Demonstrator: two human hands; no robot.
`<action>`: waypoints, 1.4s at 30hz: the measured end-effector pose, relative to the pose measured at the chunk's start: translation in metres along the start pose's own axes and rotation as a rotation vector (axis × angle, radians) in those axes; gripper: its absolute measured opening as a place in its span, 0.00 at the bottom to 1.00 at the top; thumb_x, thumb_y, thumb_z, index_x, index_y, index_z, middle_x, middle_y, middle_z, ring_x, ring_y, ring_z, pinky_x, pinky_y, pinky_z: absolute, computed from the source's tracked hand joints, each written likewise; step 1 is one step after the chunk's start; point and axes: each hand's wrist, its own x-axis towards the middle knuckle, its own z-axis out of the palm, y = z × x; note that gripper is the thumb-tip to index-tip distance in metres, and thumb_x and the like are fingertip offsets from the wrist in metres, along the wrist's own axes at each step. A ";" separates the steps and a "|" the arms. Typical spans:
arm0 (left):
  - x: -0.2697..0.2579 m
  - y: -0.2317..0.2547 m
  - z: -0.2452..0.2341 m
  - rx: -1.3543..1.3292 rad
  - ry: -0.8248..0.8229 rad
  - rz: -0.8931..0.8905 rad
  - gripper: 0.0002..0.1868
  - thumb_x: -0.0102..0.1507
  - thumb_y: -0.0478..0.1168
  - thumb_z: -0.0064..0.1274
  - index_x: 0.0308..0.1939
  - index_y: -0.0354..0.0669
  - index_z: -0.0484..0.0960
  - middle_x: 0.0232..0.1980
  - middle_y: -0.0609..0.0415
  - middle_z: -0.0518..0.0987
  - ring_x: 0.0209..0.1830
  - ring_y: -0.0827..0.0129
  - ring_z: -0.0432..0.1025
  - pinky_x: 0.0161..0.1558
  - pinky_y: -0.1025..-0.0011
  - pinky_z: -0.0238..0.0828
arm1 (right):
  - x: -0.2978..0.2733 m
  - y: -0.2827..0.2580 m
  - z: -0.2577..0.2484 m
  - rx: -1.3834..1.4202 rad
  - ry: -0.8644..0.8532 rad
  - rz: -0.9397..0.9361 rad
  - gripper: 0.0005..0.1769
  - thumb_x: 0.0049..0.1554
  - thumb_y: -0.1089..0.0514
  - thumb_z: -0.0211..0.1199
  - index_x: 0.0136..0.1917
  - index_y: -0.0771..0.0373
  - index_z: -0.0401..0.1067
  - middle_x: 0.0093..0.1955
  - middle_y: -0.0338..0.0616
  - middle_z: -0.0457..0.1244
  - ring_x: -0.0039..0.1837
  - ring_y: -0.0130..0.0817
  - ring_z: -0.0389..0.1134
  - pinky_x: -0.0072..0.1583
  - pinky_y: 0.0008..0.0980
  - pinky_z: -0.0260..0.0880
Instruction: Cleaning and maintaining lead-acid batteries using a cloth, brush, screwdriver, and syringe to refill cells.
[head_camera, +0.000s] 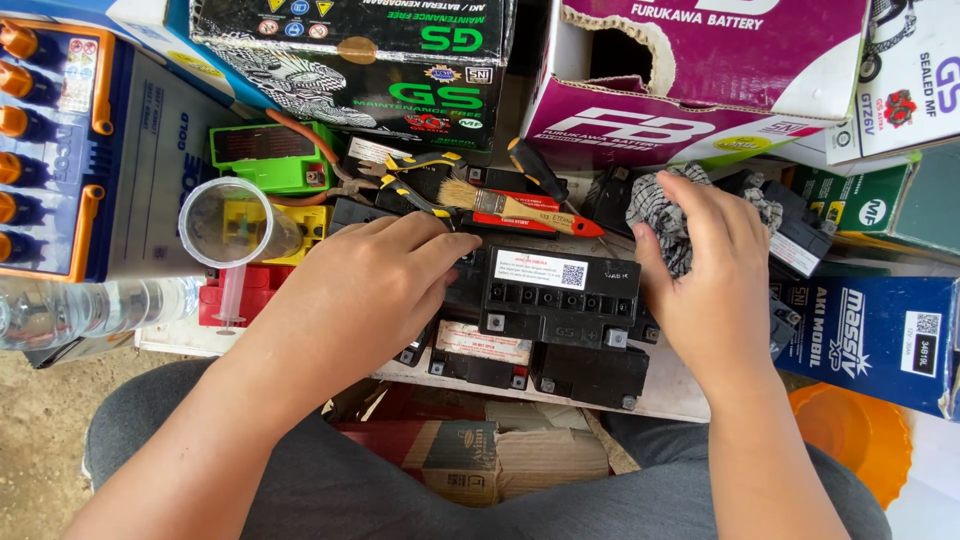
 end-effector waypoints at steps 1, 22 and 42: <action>-0.001 -0.001 0.000 0.000 0.000 0.000 0.18 0.64 0.33 0.54 0.59 0.37 0.80 0.47 0.50 0.79 0.38 0.55 0.76 0.35 0.56 0.74 | 0.000 0.001 0.000 0.000 0.000 0.000 0.21 0.66 0.62 0.65 0.71 0.70 0.69 0.64 0.58 0.65 0.65 0.57 0.64 0.68 0.55 0.61; -0.109 0.012 -0.008 -0.159 -0.265 -0.628 0.09 0.66 0.48 0.50 0.47 0.56 0.82 0.42 0.56 0.82 0.35 0.47 0.78 0.32 0.46 0.71 | -0.007 -0.031 0.004 0.317 0.327 -0.054 0.26 0.70 0.79 0.54 0.77 0.75 0.51 0.58 0.69 0.62 0.61 0.53 0.66 0.68 0.47 0.67; -0.151 -0.053 0.024 -0.200 -0.349 -1.161 0.21 0.68 0.50 0.44 0.66 0.60 0.73 0.71 0.40 0.61 0.62 0.36 0.68 0.57 0.45 0.70 | -0.028 -0.092 0.019 0.175 0.249 -0.477 0.11 0.63 0.68 0.60 0.58 0.64 0.65 0.53 0.49 0.67 0.55 0.50 0.70 0.60 0.50 0.71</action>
